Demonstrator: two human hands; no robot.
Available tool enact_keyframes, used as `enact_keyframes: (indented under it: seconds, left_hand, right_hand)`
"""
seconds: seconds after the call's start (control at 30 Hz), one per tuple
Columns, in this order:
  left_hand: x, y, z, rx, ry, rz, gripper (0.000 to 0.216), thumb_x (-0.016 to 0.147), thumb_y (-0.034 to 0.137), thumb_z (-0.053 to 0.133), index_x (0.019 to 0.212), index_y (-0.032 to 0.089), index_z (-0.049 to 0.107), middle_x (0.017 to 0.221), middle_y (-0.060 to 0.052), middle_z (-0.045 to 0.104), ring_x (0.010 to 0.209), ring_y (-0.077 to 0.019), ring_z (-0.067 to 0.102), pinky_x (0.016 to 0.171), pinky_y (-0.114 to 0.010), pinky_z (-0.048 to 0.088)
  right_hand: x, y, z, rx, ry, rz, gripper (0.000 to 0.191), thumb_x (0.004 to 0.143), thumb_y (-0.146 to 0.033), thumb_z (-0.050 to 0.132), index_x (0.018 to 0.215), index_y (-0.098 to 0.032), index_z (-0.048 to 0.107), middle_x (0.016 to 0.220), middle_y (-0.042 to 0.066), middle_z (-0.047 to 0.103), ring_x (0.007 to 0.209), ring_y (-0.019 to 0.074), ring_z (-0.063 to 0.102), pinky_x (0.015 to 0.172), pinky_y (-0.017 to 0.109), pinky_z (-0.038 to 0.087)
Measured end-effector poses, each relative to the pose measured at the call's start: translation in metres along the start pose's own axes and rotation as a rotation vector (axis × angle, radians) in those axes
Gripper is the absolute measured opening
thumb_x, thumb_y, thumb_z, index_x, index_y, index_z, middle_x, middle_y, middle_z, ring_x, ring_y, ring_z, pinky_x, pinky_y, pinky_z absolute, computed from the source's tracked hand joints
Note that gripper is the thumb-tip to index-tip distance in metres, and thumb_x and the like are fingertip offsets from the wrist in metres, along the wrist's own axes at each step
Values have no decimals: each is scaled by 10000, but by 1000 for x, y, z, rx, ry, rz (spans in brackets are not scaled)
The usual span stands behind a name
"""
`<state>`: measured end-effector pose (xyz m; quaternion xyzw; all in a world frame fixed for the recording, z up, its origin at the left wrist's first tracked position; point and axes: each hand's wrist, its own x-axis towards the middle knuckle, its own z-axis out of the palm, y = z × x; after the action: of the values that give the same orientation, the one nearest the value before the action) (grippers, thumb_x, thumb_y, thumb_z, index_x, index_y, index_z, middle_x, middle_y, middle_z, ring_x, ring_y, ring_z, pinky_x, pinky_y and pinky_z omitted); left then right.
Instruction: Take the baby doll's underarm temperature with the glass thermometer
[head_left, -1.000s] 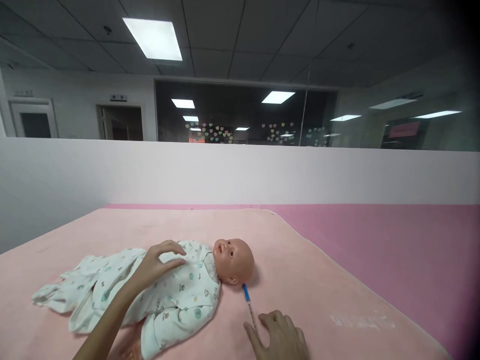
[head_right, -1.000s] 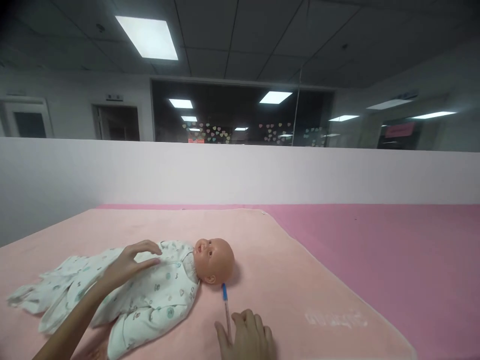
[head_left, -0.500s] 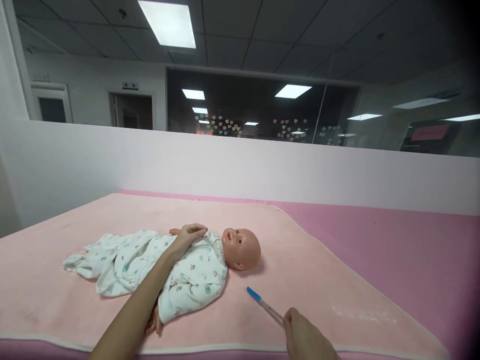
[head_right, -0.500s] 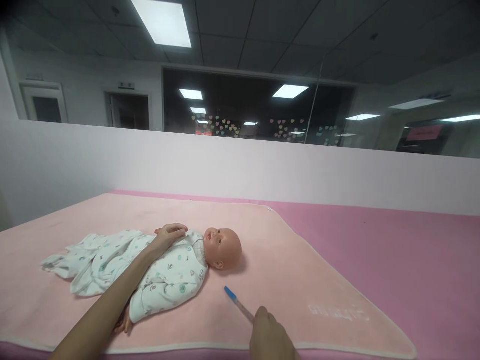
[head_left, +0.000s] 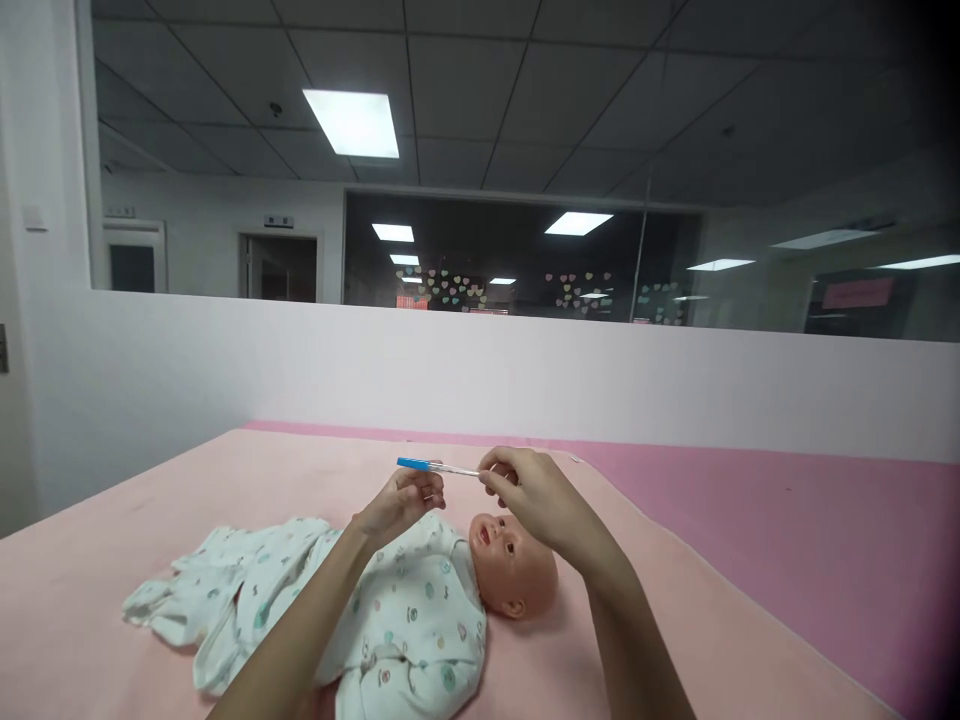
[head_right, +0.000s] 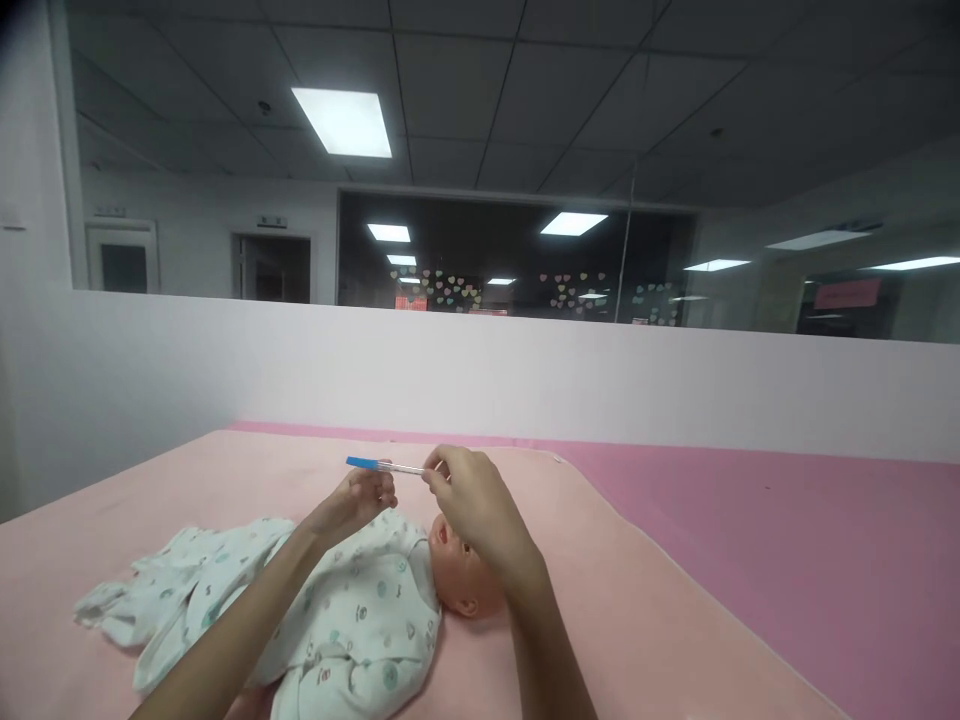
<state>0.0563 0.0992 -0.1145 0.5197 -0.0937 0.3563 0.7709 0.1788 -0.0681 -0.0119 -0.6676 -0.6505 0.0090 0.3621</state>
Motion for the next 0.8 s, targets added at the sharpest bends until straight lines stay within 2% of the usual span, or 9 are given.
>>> enact_keyframes:
  seconds: [0.17,0.33,0.47,0.67,0.8]
  left_hand:
    - [21,32,24,-130,67,166,450,497,452,748,848,181,667,636,-2,555,605,-93,496,583,-222,401]
    - [25,40,37,-160,191,238,368,626,525,627,694,165,666,540,14,475,537,-81,457,512,-210,388]
    - [24,44,33,-26,253,289,298,654,438,647,708,146,668,543,3,503,544,-88,474,527,-222,411]
    - [23,53,22,238,448,397,191,639,277,692,770,140,672,644,-10,586,579,-75,512,569,-197,428]
    - [18,57,16,281,410,410,198,600,267,720,751,150,666,640,-5,588,562,-73,506,581,-214,432]
  right_hand:
    - [21,2,1,202,8,-35,158,767,-288,448,768,-196,577,659,-4,583,573,109,523,523,221,372]
    - [25,9,13,403,32,-93,157,754,-299,489,787,-188,595,670,1,588,616,112,538,557,221,410]
    - [26,14,15,508,32,-133,158,742,-301,520,794,-181,608,676,5,591,631,112,539,578,225,428]
    - [37,24,18,667,98,-164,180,709,-312,575,789,-158,626,701,25,605,655,118,538,602,236,437]
    - [47,32,26,753,133,-146,222,692,-323,594,824,-151,640,726,41,618,670,129,547,627,259,455]
